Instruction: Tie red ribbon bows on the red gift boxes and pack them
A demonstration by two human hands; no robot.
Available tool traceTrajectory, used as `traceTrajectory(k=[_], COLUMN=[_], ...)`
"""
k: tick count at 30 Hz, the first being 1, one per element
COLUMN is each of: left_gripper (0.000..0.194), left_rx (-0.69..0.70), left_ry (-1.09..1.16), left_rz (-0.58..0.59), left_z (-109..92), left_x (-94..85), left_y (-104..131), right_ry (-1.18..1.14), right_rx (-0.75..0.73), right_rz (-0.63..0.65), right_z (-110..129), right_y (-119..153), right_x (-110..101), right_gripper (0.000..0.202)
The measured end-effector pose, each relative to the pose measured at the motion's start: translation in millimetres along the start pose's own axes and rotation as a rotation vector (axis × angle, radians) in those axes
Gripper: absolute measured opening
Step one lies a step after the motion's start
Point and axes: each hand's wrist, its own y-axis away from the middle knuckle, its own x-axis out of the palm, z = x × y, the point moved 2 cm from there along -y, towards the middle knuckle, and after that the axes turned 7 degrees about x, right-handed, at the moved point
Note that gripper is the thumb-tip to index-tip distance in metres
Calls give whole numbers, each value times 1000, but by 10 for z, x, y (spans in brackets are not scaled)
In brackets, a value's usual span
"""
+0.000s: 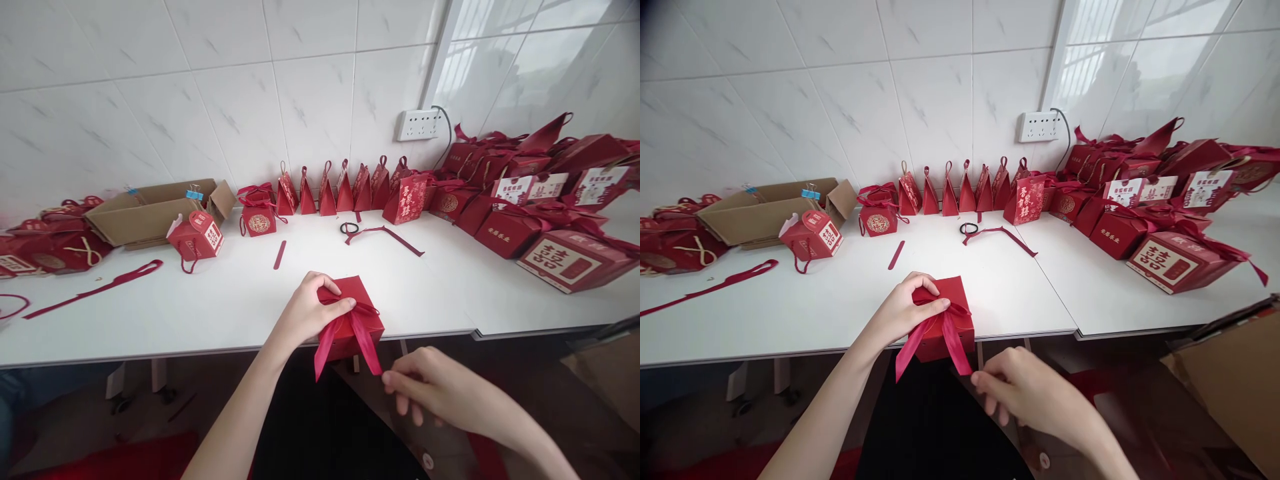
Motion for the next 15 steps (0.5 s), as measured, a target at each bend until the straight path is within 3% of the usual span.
traceTrajectory(k=[2, 4, 5, 8, 10, 15], left_gripper=[28, 28, 28, 31, 32, 34], left_rx=[-1, 4, 7, 10, 7, 15], left_ry=[-5, -9, -8, 1, -2, -34], left_rz=[4, -2, -5, -6, 5, 85], left_z=[2, 9, 13, 18, 14, -2], left_x=[0, 0, 0, -5, -11, -20], left_y=[-2, -6, -8, -9, -7, -6], right_ry=[27, 27, 51, 156, 175, 205], right_rx=[-13, -128, -220, -488, -582, -822], right_rz=[-248, -512, -575, -509, -460, -533], right_z=[59, 174, 243, 416, 475, 535], right_y=[33, 46, 36, -60, -138, -256], right_x=[-170, -283, -300, -249, -225, -371], right_gripper=[37, 34, 33, 20, 11, 16])
